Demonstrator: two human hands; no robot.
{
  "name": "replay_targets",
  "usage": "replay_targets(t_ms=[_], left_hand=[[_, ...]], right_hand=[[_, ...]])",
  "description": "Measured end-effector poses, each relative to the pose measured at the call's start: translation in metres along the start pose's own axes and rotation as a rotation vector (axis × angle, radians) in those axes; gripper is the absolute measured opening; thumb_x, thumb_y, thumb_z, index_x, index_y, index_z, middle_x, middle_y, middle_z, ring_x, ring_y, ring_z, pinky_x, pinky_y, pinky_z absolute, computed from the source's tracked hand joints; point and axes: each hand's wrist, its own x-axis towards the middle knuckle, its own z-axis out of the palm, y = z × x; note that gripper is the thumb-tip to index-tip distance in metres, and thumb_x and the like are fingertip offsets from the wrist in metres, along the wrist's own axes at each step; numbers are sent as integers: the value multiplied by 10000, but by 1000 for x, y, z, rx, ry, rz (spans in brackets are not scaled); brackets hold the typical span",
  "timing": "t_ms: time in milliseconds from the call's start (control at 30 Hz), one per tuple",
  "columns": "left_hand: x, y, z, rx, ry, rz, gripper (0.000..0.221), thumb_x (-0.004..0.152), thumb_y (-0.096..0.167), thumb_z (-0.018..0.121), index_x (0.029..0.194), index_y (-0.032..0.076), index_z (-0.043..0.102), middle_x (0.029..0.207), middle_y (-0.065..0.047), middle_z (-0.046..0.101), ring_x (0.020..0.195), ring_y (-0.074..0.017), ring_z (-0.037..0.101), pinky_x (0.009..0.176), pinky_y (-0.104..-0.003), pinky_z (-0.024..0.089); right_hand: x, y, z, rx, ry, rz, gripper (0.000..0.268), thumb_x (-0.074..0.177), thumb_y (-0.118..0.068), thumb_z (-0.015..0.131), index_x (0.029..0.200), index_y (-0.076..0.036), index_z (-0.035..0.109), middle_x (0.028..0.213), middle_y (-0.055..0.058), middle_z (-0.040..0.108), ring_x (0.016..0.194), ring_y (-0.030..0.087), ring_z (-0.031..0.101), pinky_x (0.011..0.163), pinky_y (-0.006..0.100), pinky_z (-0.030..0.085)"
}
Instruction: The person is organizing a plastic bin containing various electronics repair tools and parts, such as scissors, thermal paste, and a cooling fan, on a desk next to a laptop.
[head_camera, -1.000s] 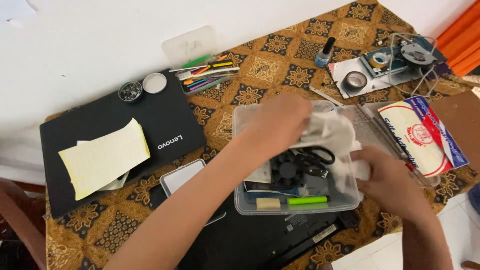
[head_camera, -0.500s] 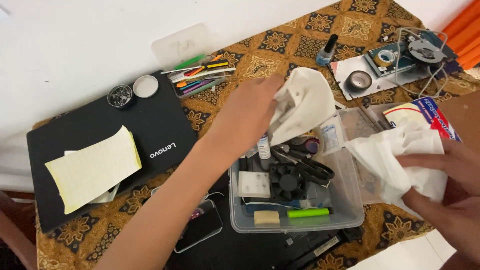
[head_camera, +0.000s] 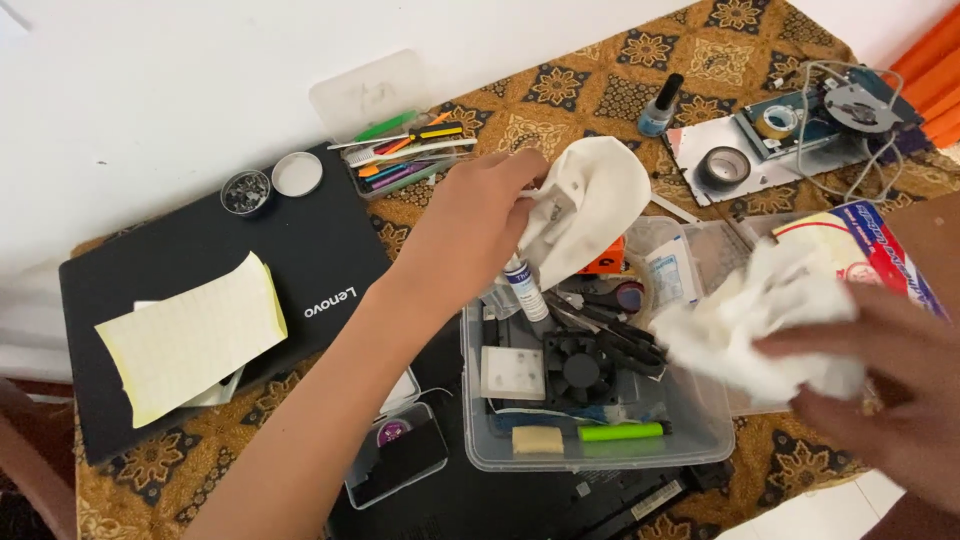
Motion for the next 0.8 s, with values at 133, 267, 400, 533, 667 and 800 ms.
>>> replay_targets(t_ms=[133,267,400,533,667,800], left_hand=[[-1,-2,0,-32,11,-2,186,938,-58,560,1084,35,626,849,-161,616,674,-350,568,559,-430,356],[-1,-4,-1,-46,14,2,184,918,-58,558,1057,46,618,873,-163,640,731,-362,586,596,-432,379],[-4,-1,-4,-53,24,-3,184,912,-56,549,1060,37,608,884,-164,651,737,-360,592,608,-436,392],[-6,-3,-8,-41,72,-11,234,930,-23,549,1129,36,657,965,-142,708,813,-332,643,649,-432,465],[-10,2,-11,-24,39,6,254,869,-59,564,1070,69,651,965,-128,704,831,-328,657,642,-422,472],[-24,14,-19,-38,-57,171,174,776,-19,698,904,76,628,796,-79,667,718,-261,623,671,-400,451]], right_hand=[[-2,-22,7,-6,-107,-189,468,623,-77,836,1029,-307,866,1409,21,700,1242,181,727,953,376,569],[2,-36,28,112,-261,-346,285,854,-108,657,1034,-233,841,1421,46,639,1263,249,696,766,356,531],[-1,-50,45,55,-458,-358,292,867,-100,674,1109,-208,797,1372,37,580,1176,160,745,858,309,588],[7,-33,48,-93,-846,-306,373,995,-266,637,1359,-250,720,1548,-54,475,1468,227,412,975,532,514],[22,-47,22,110,-502,-467,347,985,-282,569,1274,-194,740,1250,41,742,1162,296,644,903,461,521],[85,-58,24,-379,42,-534,90,978,-135,623,1019,-71,672,1064,76,715,942,321,644,869,475,442]])
